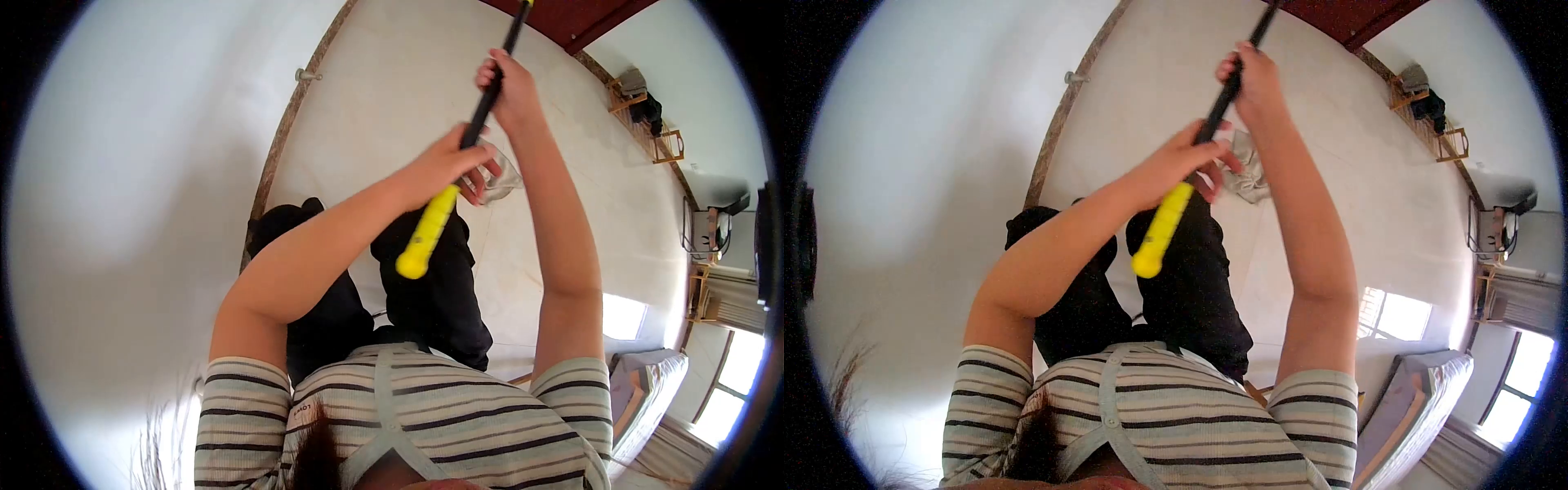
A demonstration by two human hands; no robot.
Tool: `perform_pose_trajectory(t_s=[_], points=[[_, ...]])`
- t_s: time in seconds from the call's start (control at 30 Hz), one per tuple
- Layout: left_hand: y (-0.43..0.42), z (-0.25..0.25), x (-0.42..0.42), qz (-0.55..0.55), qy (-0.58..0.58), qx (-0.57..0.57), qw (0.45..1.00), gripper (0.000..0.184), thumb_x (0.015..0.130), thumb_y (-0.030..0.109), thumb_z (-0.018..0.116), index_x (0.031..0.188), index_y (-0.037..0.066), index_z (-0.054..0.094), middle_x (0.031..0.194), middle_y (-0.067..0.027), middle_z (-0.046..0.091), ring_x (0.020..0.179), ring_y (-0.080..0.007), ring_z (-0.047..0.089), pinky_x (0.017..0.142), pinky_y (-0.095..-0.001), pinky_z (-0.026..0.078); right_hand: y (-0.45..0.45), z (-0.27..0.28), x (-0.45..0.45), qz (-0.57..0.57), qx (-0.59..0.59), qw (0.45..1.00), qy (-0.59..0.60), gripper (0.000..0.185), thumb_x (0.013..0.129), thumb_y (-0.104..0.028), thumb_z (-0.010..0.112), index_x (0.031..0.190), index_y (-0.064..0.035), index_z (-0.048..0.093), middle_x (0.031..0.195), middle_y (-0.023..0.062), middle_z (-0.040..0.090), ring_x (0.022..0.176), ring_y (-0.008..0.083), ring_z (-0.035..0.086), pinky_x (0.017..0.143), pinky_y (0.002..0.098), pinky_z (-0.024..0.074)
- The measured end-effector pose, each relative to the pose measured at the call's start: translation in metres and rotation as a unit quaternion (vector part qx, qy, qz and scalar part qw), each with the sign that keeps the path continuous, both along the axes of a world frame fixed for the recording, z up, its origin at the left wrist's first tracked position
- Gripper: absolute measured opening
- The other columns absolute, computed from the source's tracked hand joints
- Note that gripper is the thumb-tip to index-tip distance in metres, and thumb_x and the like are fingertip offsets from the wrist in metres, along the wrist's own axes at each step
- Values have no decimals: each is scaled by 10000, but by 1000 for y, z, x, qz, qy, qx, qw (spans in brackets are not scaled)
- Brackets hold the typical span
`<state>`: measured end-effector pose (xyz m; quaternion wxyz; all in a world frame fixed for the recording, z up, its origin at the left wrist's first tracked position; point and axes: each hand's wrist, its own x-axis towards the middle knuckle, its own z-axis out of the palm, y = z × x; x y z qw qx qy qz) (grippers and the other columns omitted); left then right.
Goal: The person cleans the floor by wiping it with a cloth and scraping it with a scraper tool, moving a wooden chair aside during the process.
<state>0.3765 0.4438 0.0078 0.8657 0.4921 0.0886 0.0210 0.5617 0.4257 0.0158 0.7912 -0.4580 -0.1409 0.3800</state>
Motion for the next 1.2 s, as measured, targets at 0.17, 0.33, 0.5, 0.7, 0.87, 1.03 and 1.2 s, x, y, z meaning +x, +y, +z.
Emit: perform_pose_trajectory(t_s=[0.17,0.33,0.5,0.7,0.87,1.03,1.2], points=[[45,17,-19,142,69,84,984,313,882,223,542,1116,42,438,664,17,450,420,-26,369,351,-187,297,4,-1,-52,136,-87,966,-204,421,938,-342,461,1199,-12,481,984,98,562,906,169,548,792,305,455],[89,28,-51,198,151,157,956,224,909,215,503,1060,51,484,591,59,366,376,-21,321,334,-186,280,-51,-161,11,-5,-257,866,-429,477,879,-331,559,1252,-44,479,1154,165,527,1047,264,528,900,367,432],[103,37,-63,221,241,255,910,185,911,185,485,1028,41,482,543,50,340,350,-28,302,328,-181,252,-175,-341,68,8,-531,706,-469,777,735,-444,689,1354,-110,360,1243,208,461,1170,361,418,935,454,399],[97,43,-42,227,304,262,887,168,895,126,456,1018,12,450,524,32,334,332,-35,289,315,-174,240,-158,-365,80,66,-694,571,-434,824,699,-452,715,1390,-323,285,1378,217,290,1250,392,305,961,538,345],[97,36,-31,214,320,272,882,207,886,120,465,1034,-17,418,513,29,336,325,-27,282,302,-162,240,-120,-400,96,36,-698,574,-427,715,730,-325,712,1350,-273,361,1330,201,338,1203,375,360,950,492,365],[109,21,-22,205,346,262,877,226,883,133,484,1035,-21,418,511,33,337,322,-25,281,294,-163,229,-73,-378,45,-97,-436,759,-474,534,688,-150,716,1177,-101,508,1071,196,504,1002,361,500,856,425,431],[115,15,-12,221,340,261,876,243,880,136,495,1039,-29,414,509,36,333,313,-24,271,287,-165,217,-29,-347,-92,304,-277,672,-616,402,680,-252,676,1058,-165,572,1121,182,497,1096,329,481,915,480,396]])
